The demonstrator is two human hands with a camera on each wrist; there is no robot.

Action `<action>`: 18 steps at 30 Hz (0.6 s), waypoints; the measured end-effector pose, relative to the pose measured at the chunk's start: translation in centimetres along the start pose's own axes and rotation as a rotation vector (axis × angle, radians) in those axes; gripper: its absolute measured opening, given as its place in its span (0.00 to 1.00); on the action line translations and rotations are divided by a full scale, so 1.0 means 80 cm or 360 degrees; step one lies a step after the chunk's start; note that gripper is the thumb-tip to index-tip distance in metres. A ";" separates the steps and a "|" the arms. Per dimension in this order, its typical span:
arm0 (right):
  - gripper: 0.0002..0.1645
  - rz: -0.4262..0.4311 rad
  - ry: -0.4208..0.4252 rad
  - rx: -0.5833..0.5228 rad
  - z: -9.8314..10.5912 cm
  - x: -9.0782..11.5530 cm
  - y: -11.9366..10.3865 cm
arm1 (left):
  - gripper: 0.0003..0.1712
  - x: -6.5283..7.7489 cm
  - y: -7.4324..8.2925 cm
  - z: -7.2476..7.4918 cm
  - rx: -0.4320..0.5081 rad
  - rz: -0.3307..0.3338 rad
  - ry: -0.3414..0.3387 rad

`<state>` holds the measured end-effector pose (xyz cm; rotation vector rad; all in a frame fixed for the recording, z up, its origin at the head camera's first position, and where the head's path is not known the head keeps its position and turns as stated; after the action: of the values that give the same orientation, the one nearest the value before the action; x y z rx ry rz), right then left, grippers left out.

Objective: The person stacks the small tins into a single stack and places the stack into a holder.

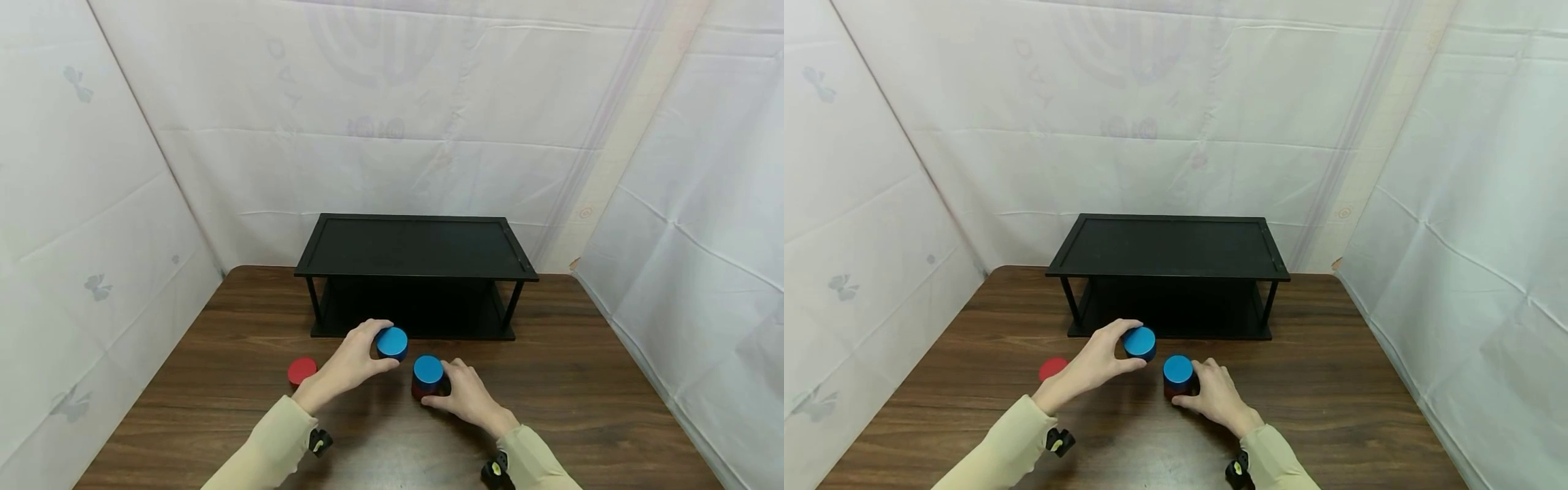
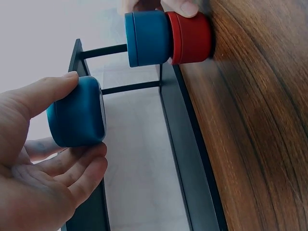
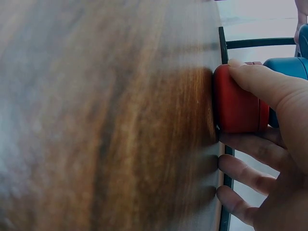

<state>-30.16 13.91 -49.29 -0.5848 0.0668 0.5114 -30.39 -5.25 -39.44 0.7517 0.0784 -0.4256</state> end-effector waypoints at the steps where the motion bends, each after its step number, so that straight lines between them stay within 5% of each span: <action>1: 0.35 -0.0004 -0.0002 0.0001 0.000 0.000 0.000 | 0.35 0.000 0.001 -0.001 0.0007 -0.0005 -0.0003; 18: 0.32 0.0039 0.0016 0.0004 -0.001 0.000 0.000 | 0.35 -0.003 0.010 -0.016 0.0029 -0.0065 -0.0048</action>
<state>-30.15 13.88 -49.40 -0.5847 0.0842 0.5320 -30.22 -3.77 -39.84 0.7623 0.0620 -0.4770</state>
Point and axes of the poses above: each hand's wrist, its own x-axis away from the middle knuckle, its own z-axis out of the back of the hand, y = z × x, the point moved 7 cm from there along -x, towards the middle knuckle, and after that the axes turned 6 degrees about z, right-handed, at the moved point
